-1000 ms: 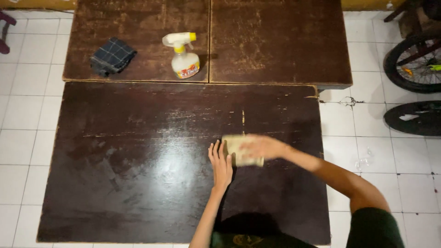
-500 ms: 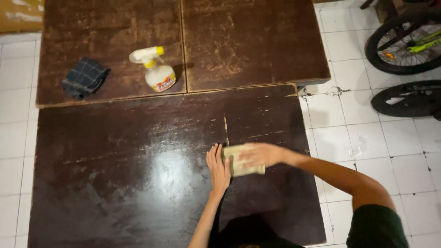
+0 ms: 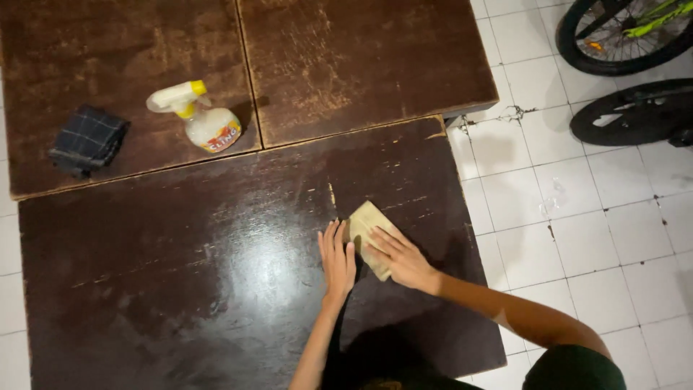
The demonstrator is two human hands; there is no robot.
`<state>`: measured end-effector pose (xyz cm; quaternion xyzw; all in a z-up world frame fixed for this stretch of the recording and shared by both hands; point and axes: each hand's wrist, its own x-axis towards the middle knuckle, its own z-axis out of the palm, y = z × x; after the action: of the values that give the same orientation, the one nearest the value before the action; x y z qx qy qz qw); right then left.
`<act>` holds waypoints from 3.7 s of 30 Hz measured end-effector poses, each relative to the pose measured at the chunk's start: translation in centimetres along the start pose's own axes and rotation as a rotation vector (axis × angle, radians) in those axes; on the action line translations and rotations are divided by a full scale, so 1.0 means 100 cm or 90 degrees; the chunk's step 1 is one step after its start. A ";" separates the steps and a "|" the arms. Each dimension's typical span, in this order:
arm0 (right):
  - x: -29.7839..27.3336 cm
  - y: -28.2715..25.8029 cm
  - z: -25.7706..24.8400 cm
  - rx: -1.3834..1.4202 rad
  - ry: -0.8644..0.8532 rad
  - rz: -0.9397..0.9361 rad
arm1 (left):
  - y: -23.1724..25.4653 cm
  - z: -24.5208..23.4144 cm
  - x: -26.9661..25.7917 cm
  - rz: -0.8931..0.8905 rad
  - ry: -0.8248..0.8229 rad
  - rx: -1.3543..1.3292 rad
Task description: The person wipes a dark wooden table with a light-colored cloth, then switches to a dark checkered cloth to continue wiping the same surface. A spray bottle and a folded cloth remain on the table throughout.
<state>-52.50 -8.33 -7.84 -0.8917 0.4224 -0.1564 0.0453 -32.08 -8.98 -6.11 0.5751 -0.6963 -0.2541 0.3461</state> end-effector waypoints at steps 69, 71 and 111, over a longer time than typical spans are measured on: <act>0.043 0.122 -0.006 -0.059 0.107 0.477 | 0.038 0.054 0.034 0.146 0.003 0.147; 0.052 0.115 -0.004 -0.053 0.135 0.516 | 0.040 0.054 0.035 0.141 -0.009 0.148; 0.017 0.123 -0.012 -0.063 0.125 0.492 | 0.037 0.058 0.034 0.150 -0.012 0.187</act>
<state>-60.94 -17.41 -8.95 -0.6492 0.7359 -0.1917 0.0171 -39.21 -11.83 -6.34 0.5316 -0.7917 -0.1128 0.2791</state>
